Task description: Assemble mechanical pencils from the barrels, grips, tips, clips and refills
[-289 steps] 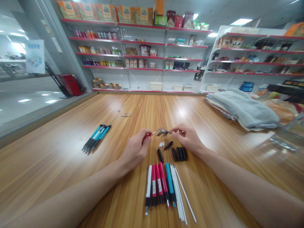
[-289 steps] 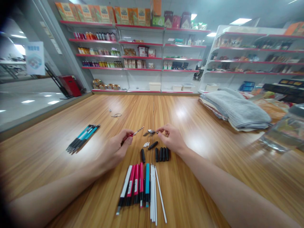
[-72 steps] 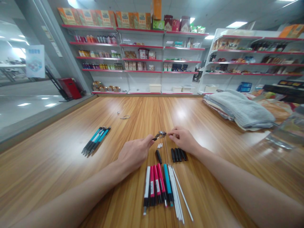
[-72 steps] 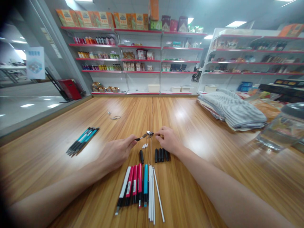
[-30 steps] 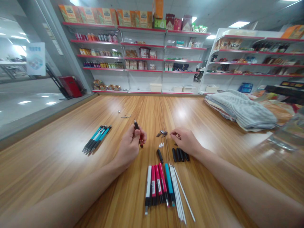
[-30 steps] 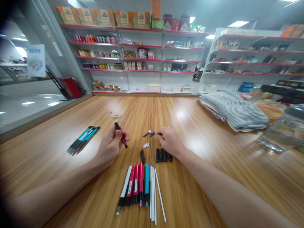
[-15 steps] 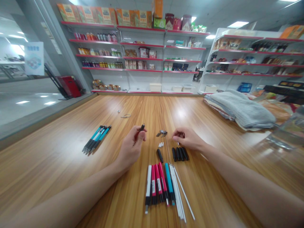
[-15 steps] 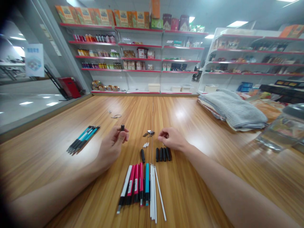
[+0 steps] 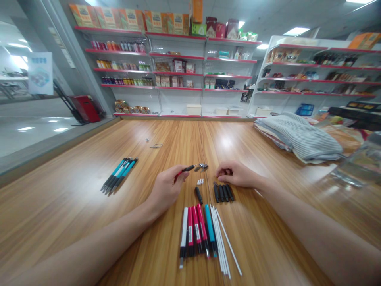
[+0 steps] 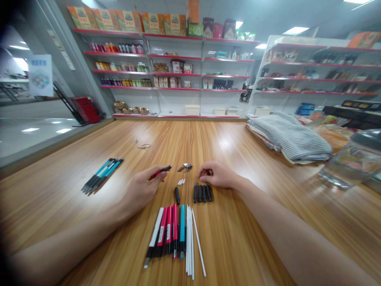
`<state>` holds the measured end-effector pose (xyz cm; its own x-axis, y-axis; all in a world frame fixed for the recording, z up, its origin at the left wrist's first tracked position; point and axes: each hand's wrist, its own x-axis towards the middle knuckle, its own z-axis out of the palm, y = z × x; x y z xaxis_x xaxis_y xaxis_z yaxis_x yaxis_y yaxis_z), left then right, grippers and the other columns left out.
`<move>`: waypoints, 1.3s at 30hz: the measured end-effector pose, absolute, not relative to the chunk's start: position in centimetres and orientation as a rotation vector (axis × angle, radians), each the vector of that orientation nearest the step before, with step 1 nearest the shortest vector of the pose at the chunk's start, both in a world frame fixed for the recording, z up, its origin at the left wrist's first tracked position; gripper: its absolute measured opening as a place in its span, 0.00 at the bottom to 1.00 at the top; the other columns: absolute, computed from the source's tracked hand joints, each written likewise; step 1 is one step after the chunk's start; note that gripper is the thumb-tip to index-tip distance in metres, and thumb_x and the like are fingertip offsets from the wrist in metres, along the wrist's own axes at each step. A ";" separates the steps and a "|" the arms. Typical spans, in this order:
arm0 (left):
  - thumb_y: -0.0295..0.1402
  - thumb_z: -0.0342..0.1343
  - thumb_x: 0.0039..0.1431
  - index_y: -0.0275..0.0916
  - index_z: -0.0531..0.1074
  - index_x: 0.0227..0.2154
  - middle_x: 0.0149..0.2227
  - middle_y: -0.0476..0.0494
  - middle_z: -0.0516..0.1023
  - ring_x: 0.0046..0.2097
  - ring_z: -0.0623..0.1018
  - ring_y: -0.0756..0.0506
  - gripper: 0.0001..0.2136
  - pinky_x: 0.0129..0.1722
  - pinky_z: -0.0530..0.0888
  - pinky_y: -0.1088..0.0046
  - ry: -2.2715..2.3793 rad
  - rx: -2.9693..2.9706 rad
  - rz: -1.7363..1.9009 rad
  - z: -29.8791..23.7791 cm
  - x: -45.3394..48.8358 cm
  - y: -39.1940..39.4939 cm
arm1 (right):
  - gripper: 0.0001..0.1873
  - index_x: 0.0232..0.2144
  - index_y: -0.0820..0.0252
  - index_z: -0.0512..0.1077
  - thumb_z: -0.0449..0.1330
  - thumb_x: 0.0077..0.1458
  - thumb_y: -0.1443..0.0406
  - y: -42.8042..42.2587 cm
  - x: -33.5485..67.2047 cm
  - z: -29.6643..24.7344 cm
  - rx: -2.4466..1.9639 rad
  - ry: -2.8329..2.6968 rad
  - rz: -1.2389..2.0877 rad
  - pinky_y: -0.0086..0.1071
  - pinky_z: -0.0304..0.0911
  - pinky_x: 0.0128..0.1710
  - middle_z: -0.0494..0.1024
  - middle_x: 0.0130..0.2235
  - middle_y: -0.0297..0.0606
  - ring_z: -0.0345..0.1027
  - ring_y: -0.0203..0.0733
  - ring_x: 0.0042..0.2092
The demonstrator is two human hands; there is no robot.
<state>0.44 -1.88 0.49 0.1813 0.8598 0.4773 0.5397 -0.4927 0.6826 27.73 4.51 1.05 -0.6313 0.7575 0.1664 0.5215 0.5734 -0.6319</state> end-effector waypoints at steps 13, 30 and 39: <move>0.39 0.45 0.66 0.39 0.65 0.38 0.30 0.49 0.71 0.32 0.70 0.50 0.10 0.34 0.66 0.75 1.228 1.873 1.422 0.3 0.2 -1.2 | 0.13 0.27 0.63 0.74 0.63 0.49 0.57 4.3 26.4 0.8 -1.199 -2.366 0.740 0.26 0.53 0.24 0.72 0.23 0.33 0.62 0.32 0.25; 0.33 0.46 0.65 0.42 0.73 0.44 0.36 0.44 0.73 0.40 0.73 0.46 0.11 0.38 0.67 0.72 1.250 2.411 1.025 0.2 0.6 -1.8 | 0.05 0.26 0.60 0.70 0.58 0.54 0.67 3.6 25.6 0.7 -1.197 -2.462 0.357 0.28 0.55 0.31 0.73 0.29 0.36 0.64 0.36 0.31; 0.34 0.45 0.67 0.43 0.72 0.45 0.36 0.45 0.71 0.40 0.70 0.46 0.11 0.40 0.66 0.70 1.319 2.473 0.930 0.3 0.5 -2.1 | 0.07 0.31 0.60 0.67 0.52 0.60 0.64 3.2 25.3 0.4 -1.182 -2.328 0.458 0.28 0.57 0.31 0.73 0.31 0.36 0.65 0.36 0.33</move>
